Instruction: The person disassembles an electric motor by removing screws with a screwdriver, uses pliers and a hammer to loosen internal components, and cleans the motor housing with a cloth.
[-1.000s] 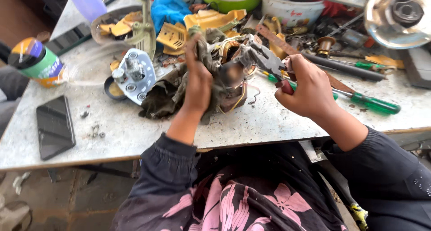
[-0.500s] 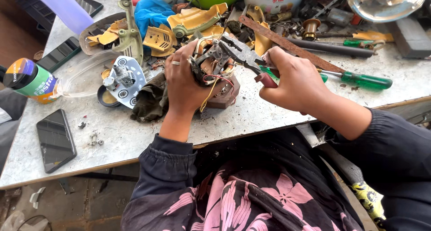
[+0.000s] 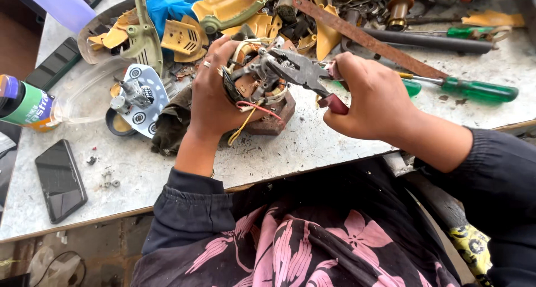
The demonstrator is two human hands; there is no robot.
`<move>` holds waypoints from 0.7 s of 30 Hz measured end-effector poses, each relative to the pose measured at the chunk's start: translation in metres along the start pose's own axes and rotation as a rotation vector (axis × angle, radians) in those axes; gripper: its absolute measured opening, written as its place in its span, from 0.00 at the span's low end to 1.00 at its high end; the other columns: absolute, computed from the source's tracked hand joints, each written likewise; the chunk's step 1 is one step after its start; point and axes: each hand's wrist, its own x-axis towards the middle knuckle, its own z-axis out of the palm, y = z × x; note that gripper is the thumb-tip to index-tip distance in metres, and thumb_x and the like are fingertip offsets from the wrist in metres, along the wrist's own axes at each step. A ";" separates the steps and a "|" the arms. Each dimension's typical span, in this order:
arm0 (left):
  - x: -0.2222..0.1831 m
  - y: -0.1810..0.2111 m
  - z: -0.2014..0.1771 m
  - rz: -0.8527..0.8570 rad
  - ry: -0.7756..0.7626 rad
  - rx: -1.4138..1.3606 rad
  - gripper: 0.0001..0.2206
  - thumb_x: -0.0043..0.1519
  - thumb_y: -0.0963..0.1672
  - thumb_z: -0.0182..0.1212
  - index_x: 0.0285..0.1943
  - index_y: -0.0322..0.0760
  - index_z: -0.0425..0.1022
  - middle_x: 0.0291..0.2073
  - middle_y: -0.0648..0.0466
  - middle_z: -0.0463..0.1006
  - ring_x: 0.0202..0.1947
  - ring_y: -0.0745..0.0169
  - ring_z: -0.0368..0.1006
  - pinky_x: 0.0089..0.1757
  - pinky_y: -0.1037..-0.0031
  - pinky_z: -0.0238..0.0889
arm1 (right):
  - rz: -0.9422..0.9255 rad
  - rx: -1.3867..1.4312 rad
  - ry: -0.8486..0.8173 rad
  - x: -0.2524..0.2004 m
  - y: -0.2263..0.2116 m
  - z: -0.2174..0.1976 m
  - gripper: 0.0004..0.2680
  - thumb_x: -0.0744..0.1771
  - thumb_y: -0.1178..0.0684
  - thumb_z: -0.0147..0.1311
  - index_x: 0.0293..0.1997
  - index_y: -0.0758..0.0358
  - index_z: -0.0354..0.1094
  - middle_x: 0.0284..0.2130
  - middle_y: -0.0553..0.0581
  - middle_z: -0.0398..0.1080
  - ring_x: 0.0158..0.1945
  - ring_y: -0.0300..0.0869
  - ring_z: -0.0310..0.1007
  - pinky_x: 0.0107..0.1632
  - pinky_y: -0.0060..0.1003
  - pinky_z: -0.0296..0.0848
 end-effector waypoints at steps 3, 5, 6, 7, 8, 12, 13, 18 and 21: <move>-0.002 -0.003 0.001 -0.049 -0.012 -0.073 0.47 0.46 0.55 0.87 0.71 0.39 0.62 0.66 0.42 0.71 0.69 0.39 0.69 0.66 0.56 0.64 | -0.019 0.000 -0.002 0.003 0.006 0.002 0.17 0.58 0.52 0.62 0.46 0.68 0.63 0.31 0.61 0.66 0.35 0.56 0.71 0.40 0.49 0.69; -0.001 -0.006 0.000 -0.059 -0.020 -0.112 0.48 0.46 0.55 0.88 0.71 0.39 0.62 0.68 0.39 0.70 0.69 0.40 0.70 0.66 0.58 0.65 | -0.037 -0.001 0.006 0.006 0.008 0.003 0.18 0.58 0.53 0.63 0.47 0.68 0.62 0.32 0.61 0.66 0.36 0.56 0.71 0.40 0.49 0.69; 0.000 -0.009 -0.002 -0.045 -0.029 -0.114 0.48 0.45 0.54 0.88 0.72 0.39 0.62 0.68 0.39 0.70 0.68 0.39 0.70 0.66 0.58 0.64 | -0.046 0.003 0.007 0.007 0.008 0.004 0.18 0.58 0.53 0.62 0.47 0.68 0.62 0.32 0.61 0.67 0.36 0.56 0.71 0.40 0.49 0.69; 0.001 -0.011 -0.003 -0.030 -0.036 -0.115 0.48 0.45 0.54 0.88 0.72 0.38 0.62 0.68 0.38 0.69 0.68 0.39 0.70 0.66 0.58 0.64 | -0.057 0.004 0.010 0.009 0.009 0.004 0.18 0.58 0.53 0.62 0.47 0.68 0.62 0.32 0.61 0.67 0.37 0.56 0.71 0.41 0.49 0.69; 0.002 -0.013 -0.004 -0.018 -0.056 -0.128 0.47 0.46 0.53 0.88 0.72 0.38 0.62 0.67 0.39 0.70 0.69 0.40 0.70 0.66 0.60 0.64 | -0.089 -0.006 0.005 0.012 0.012 0.003 0.18 0.58 0.53 0.62 0.46 0.68 0.62 0.33 0.61 0.67 0.37 0.56 0.71 0.41 0.49 0.70; 0.012 -0.016 -0.004 0.044 -0.097 -0.120 0.44 0.48 0.51 0.87 0.71 0.39 0.63 0.66 0.42 0.72 0.71 0.40 0.68 0.68 0.59 0.63 | -0.181 -0.035 0.013 0.017 0.022 -0.004 0.16 0.58 0.53 0.62 0.43 0.66 0.61 0.33 0.60 0.68 0.37 0.55 0.72 0.41 0.48 0.71; 0.012 -0.014 -0.003 0.052 -0.098 -0.105 0.44 0.49 0.51 0.87 0.71 0.38 0.62 0.66 0.43 0.72 0.72 0.39 0.68 0.70 0.58 0.63 | -0.196 -0.034 0.010 0.015 0.024 -0.004 0.15 0.58 0.53 0.62 0.42 0.65 0.61 0.33 0.60 0.68 0.36 0.55 0.72 0.41 0.47 0.71; 0.014 -0.016 -0.006 0.048 -0.129 -0.140 0.44 0.48 0.50 0.85 0.70 0.36 0.62 0.64 0.41 0.71 0.67 0.40 0.70 0.65 0.59 0.64 | -0.184 -0.080 -0.059 0.019 0.044 0.004 0.13 0.58 0.53 0.60 0.38 0.65 0.59 0.30 0.59 0.66 0.32 0.51 0.71 0.38 0.46 0.71; 0.020 -0.020 -0.008 0.071 -0.171 -0.164 0.45 0.46 0.50 0.85 0.70 0.36 0.62 0.65 0.41 0.71 0.67 0.40 0.69 0.65 0.57 0.63 | -0.271 -0.115 -0.047 0.029 0.054 -0.001 0.15 0.56 0.53 0.59 0.40 0.66 0.60 0.30 0.58 0.66 0.34 0.53 0.72 0.39 0.47 0.72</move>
